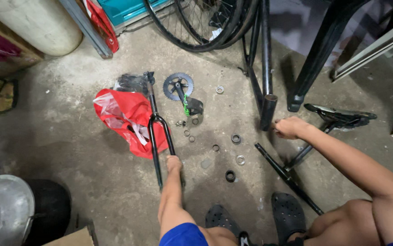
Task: The person disassembles and handles various bicycle components including a fork, headset bearings, and a stem. They hold a headset bearing and clean or apply substance to the stem using a screwdriver.
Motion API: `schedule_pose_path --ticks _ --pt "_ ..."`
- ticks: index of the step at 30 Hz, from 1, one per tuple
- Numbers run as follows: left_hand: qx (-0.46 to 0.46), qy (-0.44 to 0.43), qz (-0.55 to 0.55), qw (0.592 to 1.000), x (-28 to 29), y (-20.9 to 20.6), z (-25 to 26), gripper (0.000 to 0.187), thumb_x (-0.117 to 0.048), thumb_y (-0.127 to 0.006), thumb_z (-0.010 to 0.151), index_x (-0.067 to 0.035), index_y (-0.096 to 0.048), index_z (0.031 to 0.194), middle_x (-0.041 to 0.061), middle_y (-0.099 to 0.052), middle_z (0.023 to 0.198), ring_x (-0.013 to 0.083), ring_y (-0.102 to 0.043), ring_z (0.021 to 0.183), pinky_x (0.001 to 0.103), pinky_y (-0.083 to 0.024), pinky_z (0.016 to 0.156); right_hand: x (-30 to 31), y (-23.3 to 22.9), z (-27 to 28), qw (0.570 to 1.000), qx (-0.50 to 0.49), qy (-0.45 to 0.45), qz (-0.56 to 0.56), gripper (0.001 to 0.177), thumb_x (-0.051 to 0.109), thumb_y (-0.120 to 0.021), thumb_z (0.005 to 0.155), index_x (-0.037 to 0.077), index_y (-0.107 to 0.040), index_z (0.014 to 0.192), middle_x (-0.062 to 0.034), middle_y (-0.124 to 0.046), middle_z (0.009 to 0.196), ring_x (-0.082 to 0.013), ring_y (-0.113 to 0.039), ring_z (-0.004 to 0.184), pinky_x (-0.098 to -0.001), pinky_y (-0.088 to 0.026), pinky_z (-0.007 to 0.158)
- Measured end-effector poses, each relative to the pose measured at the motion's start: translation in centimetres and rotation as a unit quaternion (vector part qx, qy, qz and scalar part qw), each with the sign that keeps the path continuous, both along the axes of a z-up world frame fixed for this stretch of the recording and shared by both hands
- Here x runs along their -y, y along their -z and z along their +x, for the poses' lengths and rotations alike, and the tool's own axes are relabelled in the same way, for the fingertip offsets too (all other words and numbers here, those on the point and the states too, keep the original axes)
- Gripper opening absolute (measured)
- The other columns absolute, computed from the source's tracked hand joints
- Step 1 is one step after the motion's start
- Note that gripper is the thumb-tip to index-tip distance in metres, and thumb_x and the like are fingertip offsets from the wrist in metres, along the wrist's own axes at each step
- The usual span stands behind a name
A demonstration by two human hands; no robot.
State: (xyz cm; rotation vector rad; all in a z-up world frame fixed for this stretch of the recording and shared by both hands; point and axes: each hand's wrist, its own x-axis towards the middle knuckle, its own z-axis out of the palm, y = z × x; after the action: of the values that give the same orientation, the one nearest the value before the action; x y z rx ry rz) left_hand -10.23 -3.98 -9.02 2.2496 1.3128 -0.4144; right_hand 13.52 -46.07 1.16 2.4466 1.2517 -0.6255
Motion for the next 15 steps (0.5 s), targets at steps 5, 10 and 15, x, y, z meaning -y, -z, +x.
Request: schedule_pose_path --ticks 5,10,15 --pt "0.044 0.015 0.004 0.999 0.8 -0.4 -0.2 0.042 -0.031 -0.046 0.105 0.005 -0.051 0.126 0.035 -0.064 0.113 0.049 -0.066 0.107 0.055 -0.053 0.092 0.1 -0.9 0.8 1.0 0.004 0.028 0.01 0.04 0.038 -0.065 0.091 0.016 -0.058 0.124 -0.0114 -0.069 0.116 -0.0364 -0.072 0.1 -0.049 -0.061 0.082" --pt "0.192 -0.002 0.042 0.98 1.2 -1.7 1.0 0.044 -0.032 -0.05 0.103 0.009 -0.055 0.118 0.036 -0.068 0.102 0.0506 -0.067 0.101 0.056 -0.053 0.089 0.0 -1.0 1.9 1.0 0.024 0.009 0.017 0.037 0.041 -0.065 0.092 0.016 -0.061 0.119 -0.0113 -0.07 0.119 -0.0347 -0.072 0.101 -0.0476 -0.061 0.084" --pt "0.288 -0.086 0.02 0.954 2.1 -1.1 1.3 0.042 -0.033 -0.055 0.101 0.008 -0.061 0.11 0.036 -0.068 0.099 0.0518 -0.067 0.098 0.057 -0.052 0.086 0.8 -2.3 2.7 0.997 0.032 0.024 0.062 0.034 0.037 -0.063 0.092 0.02 -0.063 0.122 -0.0099 -0.073 0.112 -0.0342 -0.072 0.1 -0.0478 -0.059 0.084"
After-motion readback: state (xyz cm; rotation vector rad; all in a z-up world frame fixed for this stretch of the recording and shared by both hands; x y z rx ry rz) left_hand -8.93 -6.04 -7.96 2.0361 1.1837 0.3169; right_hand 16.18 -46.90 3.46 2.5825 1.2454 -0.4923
